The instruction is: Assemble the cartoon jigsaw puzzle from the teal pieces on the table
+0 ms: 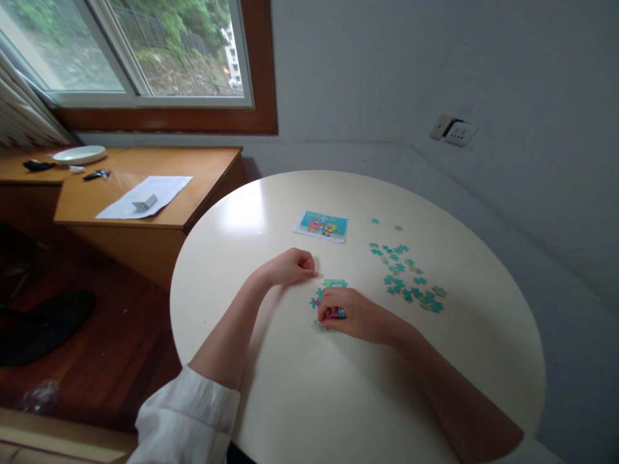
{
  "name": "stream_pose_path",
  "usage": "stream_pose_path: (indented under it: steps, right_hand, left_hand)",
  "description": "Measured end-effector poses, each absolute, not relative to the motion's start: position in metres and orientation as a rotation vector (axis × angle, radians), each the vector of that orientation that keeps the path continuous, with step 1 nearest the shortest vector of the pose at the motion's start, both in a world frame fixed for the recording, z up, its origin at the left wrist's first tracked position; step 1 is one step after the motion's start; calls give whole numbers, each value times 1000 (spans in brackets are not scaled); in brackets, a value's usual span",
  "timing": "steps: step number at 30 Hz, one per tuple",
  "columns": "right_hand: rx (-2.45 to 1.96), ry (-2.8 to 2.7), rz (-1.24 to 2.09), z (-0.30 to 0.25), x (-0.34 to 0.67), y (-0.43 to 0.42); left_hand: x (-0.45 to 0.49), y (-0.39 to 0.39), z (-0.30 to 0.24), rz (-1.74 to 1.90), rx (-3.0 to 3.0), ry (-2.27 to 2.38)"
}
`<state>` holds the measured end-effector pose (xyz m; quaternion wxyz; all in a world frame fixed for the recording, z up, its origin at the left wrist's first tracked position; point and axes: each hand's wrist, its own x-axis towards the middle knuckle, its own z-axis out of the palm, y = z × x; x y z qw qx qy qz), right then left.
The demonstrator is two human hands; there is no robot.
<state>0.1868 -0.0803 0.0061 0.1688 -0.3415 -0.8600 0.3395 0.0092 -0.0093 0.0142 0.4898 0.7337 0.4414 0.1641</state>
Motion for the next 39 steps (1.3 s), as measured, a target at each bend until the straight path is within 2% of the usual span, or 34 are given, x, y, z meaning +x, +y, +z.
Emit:
stream_pose_path:
  steps: [9,15,25,39]
  right_hand:
    - [-1065,-2329,893,16,198,-77]
    - [-1061,-2435,936,14,203,-76]
    - [-1144,-2442,1061,11,203,-74]
    - [-1150,-2447,1063,14,201,-75]
  left_hand:
    - [-5,-45,26,76,2047,1091]
    - [-5,-62,14,61,2119,1125]
    - [8,-67,26,-90,2193,1277]
    - [11,-65,24,-131,2135,1322]
